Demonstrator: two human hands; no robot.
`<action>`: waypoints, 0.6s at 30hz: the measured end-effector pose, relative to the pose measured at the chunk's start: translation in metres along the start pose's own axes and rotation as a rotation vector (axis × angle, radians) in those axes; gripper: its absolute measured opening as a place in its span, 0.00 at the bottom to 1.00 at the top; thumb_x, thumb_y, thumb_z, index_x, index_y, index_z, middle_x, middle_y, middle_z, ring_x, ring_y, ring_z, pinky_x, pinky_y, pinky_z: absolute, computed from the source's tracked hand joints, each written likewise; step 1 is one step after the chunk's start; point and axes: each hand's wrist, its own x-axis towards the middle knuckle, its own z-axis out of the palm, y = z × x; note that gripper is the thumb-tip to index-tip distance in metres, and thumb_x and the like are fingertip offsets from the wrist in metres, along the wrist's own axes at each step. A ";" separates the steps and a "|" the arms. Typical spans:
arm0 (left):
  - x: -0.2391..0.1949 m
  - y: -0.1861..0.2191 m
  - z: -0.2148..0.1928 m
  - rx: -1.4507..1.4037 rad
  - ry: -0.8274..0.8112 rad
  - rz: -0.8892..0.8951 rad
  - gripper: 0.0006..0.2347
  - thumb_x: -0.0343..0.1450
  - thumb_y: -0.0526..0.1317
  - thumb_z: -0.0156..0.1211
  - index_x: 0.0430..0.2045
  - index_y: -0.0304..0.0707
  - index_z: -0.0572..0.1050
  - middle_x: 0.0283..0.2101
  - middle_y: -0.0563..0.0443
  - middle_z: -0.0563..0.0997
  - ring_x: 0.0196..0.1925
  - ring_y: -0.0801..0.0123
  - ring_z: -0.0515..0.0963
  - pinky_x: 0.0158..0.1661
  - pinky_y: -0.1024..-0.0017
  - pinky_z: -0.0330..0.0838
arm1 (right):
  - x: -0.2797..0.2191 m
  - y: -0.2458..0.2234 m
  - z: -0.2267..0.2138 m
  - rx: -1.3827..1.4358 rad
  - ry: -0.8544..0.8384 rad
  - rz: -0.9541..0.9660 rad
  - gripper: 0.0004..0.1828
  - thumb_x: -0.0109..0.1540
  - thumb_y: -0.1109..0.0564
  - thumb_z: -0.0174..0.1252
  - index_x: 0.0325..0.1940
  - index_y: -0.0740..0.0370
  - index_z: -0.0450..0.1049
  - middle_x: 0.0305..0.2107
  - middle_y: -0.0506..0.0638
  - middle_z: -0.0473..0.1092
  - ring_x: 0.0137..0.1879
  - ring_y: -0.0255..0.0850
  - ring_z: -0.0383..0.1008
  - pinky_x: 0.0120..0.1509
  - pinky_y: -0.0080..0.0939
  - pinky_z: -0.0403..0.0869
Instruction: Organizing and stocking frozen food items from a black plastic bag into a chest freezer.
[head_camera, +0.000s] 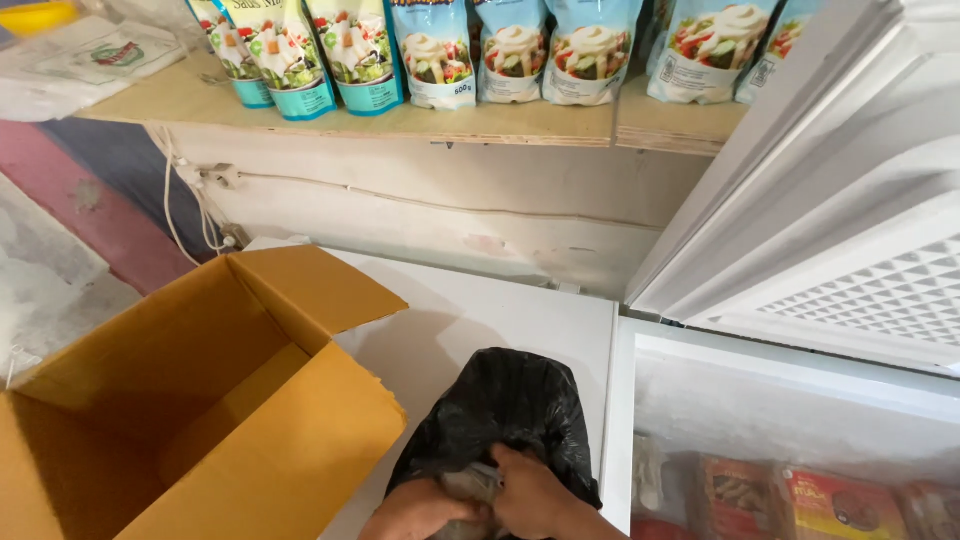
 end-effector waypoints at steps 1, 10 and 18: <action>-0.018 0.031 -0.020 -0.014 -0.006 0.000 0.32 0.54 0.59 0.75 0.50 0.44 0.80 0.50 0.50 0.85 0.53 0.67 0.83 0.53 0.73 0.74 | -0.003 -0.004 -0.006 0.009 0.013 -0.108 0.27 0.58 0.58 0.57 0.61 0.66 0.67 0.51 0.65 0.73 0.58 0.56 0.75 0.62 0.47 0.73; -0.105 0.121 -0.020 0.303 0.239 0.329 0.32 0.54 0.50 0.76 0.53 0.43 0.72 0.51 0.41 0.79 0.56 0.51 0.78 0.55 0.62 0.73 | -0.048 -0.040 -0.058 0.080 -0.054 -0.117 0.18 0.56 0.65 0.52 0.49 0.69 0.77 0.40 0.63 0.78 0.44 0.50 0.81 0.48 0.46 0.79; -0.194 0.191 -0.053 0.241 0.441 0.302 0.31 0.52 0.47 0.78 0.50 0.47 0.73 0.49 0.50 0.78 0.54 0.55 0.79 0.52 0.60 0.73 | -0.048 -0.020 -0.084 0.839 0.081 -0.091 0.22 0.65 0.68 0.45 0.61 0.62 0.72 0.51 0.56 0.78 0.41 0.53 0.82 0.45 0.49 0.82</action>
